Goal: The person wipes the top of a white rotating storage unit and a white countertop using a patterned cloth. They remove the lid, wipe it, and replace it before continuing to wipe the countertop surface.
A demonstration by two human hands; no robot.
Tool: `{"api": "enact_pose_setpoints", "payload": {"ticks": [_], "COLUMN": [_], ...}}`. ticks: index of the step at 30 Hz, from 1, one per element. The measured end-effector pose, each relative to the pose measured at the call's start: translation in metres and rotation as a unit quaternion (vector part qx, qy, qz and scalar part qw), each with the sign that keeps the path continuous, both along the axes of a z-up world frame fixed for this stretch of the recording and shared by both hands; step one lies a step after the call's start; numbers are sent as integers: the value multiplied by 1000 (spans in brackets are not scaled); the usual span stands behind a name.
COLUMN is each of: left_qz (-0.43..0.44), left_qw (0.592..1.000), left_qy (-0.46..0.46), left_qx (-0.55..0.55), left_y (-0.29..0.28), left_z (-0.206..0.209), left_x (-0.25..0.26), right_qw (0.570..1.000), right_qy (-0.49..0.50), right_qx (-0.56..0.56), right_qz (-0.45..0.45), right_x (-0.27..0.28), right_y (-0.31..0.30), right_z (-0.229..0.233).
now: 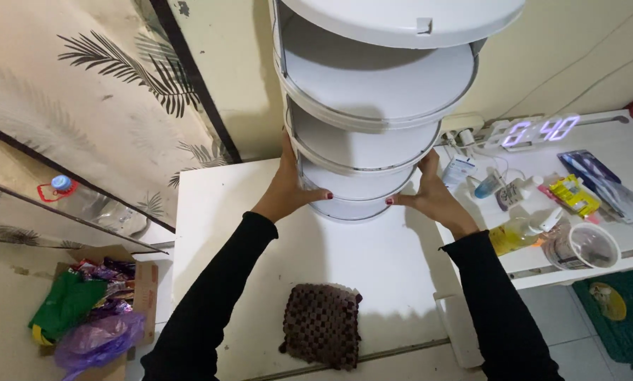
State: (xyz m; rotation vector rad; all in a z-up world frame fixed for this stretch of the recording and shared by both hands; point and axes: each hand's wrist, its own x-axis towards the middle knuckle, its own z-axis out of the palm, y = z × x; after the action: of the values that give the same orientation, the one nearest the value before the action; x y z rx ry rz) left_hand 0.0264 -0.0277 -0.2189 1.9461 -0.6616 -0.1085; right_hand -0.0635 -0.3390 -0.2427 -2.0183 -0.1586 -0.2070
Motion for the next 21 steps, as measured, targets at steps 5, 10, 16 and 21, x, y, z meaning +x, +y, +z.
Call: {"api": "enact_pose_setpoints", "payload": {"ticks": [5, 10, 16, 21], "left_qz": [-15, 82, 209, 200], "left_qw": [1000, 992, 972, 969], "left_qy": [-14, -92, 6, -8], "left_qx": [-20, 35, 103, 148], "left_y": [14, 81, 154, 200], "left_z": [-5, -13, -4, -34], "left_x": [-3, -25, -94, -187], "right_qw": [999, 976, 922, 861], "right_qy": [16, -48, -16, -15], "right_qx": [-23, -81, -285, -421], "right_qz": [-27, -198, 262, 285], "right_x": [-16, -111, -176, -129], "right_y": [-2, 77, 182, 203], "right_z": [-2, 31, -32, -75]}}
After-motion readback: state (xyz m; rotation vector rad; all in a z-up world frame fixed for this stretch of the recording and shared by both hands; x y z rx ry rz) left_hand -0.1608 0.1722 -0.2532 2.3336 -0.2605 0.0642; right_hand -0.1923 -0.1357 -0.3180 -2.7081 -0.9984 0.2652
